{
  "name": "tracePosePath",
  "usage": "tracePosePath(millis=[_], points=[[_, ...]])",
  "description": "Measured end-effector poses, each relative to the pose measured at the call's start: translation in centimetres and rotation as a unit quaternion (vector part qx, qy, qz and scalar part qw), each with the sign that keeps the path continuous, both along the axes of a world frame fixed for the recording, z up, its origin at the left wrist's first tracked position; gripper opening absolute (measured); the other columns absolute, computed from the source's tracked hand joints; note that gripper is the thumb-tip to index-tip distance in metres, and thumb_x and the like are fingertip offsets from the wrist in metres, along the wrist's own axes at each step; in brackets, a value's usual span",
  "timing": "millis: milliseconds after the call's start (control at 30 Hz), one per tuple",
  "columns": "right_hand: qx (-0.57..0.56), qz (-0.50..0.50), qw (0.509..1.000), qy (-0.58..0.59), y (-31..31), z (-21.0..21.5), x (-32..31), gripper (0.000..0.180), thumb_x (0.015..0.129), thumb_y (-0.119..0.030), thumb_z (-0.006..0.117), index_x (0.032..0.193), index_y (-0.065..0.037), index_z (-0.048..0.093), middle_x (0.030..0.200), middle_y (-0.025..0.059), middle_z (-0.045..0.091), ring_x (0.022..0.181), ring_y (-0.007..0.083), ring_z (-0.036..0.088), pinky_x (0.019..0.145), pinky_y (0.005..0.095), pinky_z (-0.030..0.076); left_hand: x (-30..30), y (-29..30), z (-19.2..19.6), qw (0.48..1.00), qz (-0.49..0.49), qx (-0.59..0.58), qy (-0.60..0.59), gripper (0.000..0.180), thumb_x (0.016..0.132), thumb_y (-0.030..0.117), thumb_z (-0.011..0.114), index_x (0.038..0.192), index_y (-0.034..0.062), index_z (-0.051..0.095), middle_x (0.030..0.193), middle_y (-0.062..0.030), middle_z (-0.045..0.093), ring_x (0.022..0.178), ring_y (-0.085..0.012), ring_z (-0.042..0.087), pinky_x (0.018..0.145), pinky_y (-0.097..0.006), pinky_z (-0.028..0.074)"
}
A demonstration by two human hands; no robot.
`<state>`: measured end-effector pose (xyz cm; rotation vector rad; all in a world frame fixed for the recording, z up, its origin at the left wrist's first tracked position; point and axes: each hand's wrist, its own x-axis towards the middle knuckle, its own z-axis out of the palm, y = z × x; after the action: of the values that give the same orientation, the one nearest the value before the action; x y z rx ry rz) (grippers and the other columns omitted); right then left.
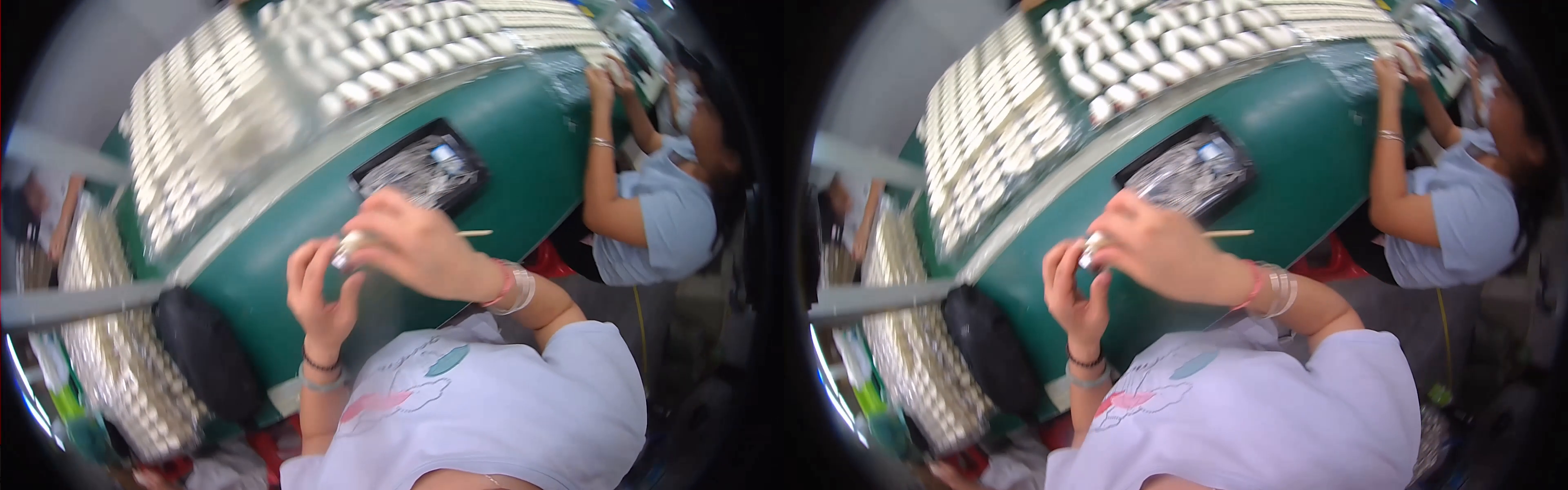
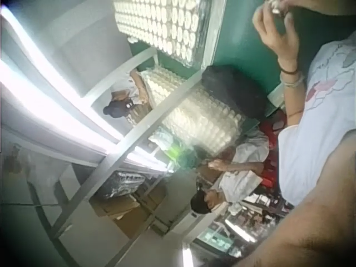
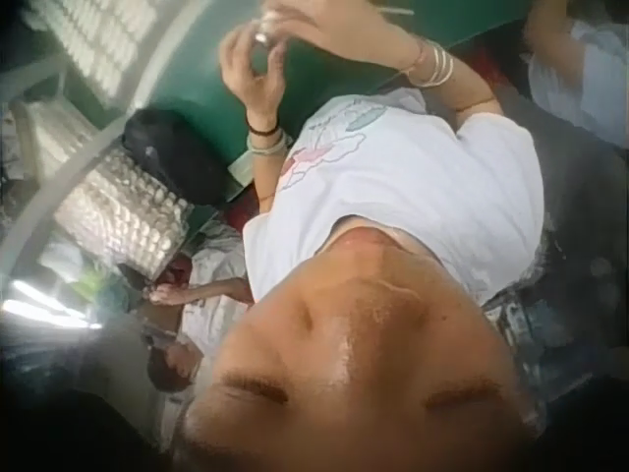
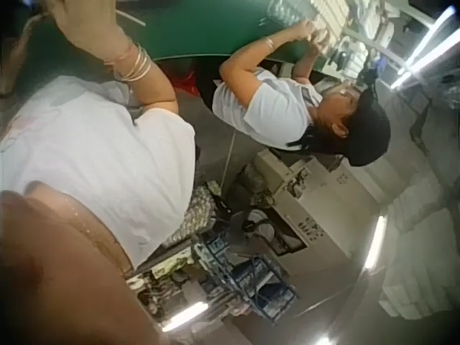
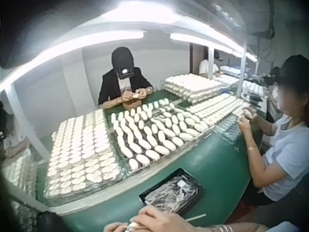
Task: The person assembles small white plastic earbud shells by hand on a factory production line, using a wooden stick and a metal pick to manipulate circuit boards and other components from trays into the shells.
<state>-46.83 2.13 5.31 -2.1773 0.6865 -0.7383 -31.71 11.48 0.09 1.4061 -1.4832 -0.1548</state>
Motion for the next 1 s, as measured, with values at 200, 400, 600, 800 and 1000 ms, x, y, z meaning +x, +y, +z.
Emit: tracePosePath(millis=[200,400,600,800,1000], points=[[0.115,0.065,0.990,-0.051,0.0,-1.7,0.3,0.035,0.080,-0.030,0.064,0.102,-0.003,0.058,0.092,0.0109,0.056,0.081,0.0254,0.058,0.068,0.0305,0.047,-1.0,0.9,-1.3,0.945,-0.019,0.037,0.325,0.028,0.083,0.006,0.063,0.107,-0.0063,0.055,0.100,-0.0069,0.057,0.087,-0.0142,0.055,0.073,-0.024,0.046],[0.349,0.158,0.915,-0.125,-1.8,-2.7,0.2,0.036,0.085,-0.028,0.061,0.108,0.001,0.059,0.096,0.0078,0.060,0.084,0.0113,0.056,0.074,0.0287,0.046,0.0,0.6,-1.8,0.826,-0.150,0.056,0.540,0.030,0.089,0.012,0.056,0.111,-0.0062,0.049,0.102,-0.0122,0.059,0.086,-0.0176,0.062,0.071,-0.027,0.054],[0.288,0.139,0.946,-0.053,-1.0,-1.1,-0.1,0.037,0.084,-0.022,0.061,0.113,0.001,0.057,0.098,0.0124,0.060,0.088,0.0206,0.059,0.077,0.0309,0.046,0.3,0.3,-2.5,0.869,-0.108,0.063,0.479,0.028,0.090,0.009,0.052,0.113,-0.0062,0.047,0.104,-0.0134,0.058,0.088,-0.0194,0.062,0.071,-0.029,0.055],[0.317,0.180,0.926,-0.097,-1.9,-3.0,-0.1,0.036,0.085,-0.015,0.058,0.115,0.004,0.055,0.102,0.0150,0.061,0.090,0.0209,0.059,0.078,0.0310,0.046,0.9,0.5,-2.5,0.813,-0.183,0.058,0.550,0.029,0.091,0.009,0.050,0.116,-0.0063,0.045,0.108,-0.0158,0.057,0.095,-0.0246,0.060,0.074,-0.032,0.055],[0.210,0.151,0.965,-0.050,-0.9,-1.2,-0.2,0.036,0.083,-0.022,0.061,0.109,0.003,0.058,0.093,0.0147,0.063,0.081,0.0173,0.059,0.069,0.0313,0.045,0.6,0.5,-3.1,0.836,-0.111,0.045,0.536,0.033,0.092,0.011,0.049,0.119,-0.0064,0.042,0.110,-0.0176,0.056,0.095,-0.0272,0.060,0.073,-0.032,0.055]])
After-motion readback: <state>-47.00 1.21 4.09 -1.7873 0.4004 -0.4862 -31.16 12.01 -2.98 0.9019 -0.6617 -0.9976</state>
